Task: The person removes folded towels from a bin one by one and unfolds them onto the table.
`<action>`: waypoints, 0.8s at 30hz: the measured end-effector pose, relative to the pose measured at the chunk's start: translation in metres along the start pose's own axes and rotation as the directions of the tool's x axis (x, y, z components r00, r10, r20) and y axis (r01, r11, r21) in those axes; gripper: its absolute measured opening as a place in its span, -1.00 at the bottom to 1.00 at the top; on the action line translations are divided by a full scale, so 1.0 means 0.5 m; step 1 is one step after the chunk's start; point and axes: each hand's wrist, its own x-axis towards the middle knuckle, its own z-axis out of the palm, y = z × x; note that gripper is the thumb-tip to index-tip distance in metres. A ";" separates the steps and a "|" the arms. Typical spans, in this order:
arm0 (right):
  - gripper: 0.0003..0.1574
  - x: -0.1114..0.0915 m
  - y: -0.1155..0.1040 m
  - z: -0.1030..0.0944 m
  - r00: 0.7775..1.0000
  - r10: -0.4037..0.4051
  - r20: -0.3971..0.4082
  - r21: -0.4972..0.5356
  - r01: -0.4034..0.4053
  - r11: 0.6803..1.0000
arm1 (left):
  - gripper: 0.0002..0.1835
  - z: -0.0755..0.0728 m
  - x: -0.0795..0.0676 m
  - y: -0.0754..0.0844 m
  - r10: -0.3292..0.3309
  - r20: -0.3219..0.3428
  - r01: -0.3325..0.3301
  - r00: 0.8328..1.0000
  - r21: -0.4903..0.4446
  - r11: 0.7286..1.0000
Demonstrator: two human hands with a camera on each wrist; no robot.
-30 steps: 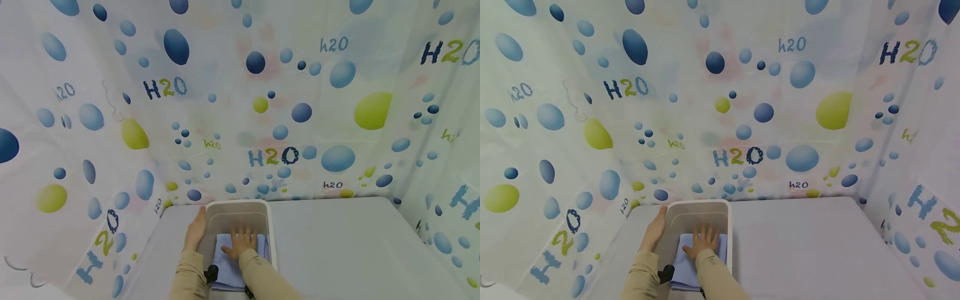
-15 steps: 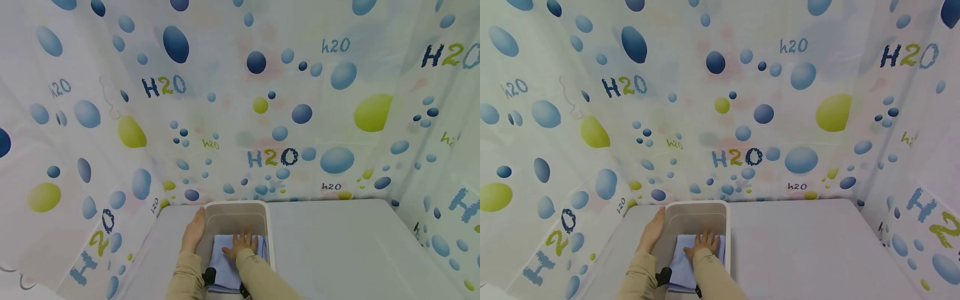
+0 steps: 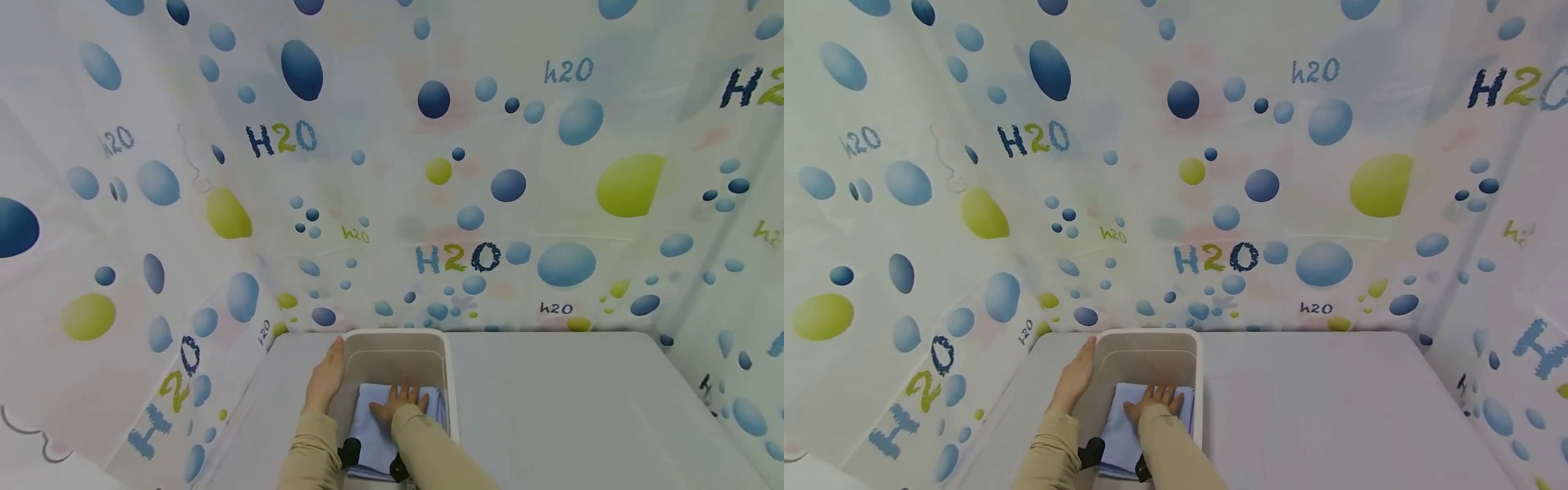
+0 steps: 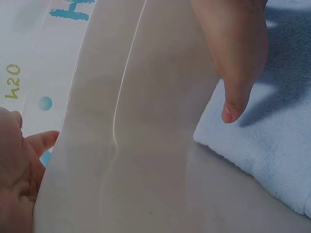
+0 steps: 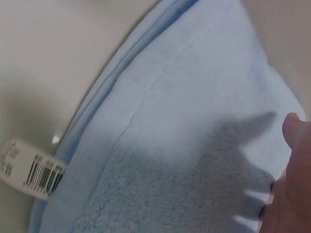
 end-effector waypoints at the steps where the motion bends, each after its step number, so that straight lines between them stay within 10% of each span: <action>1: -0.11 0.003 -0.001 0.002 1.000 0.009 0.008 -0.002 -0.009 1.000 | -0.27 -0.001 0.000 0.001 0.000 0.000 0.000 1.000 -0.001 1.000; 24: -0.01 0.058 0.011 0.069 0.997 -0.001 -0.077 -0.073 -0.005 0.997 | -0.26 0.002 -0.002 0.000 -0.015 0.001 0.015 1.000 -0.016 1.000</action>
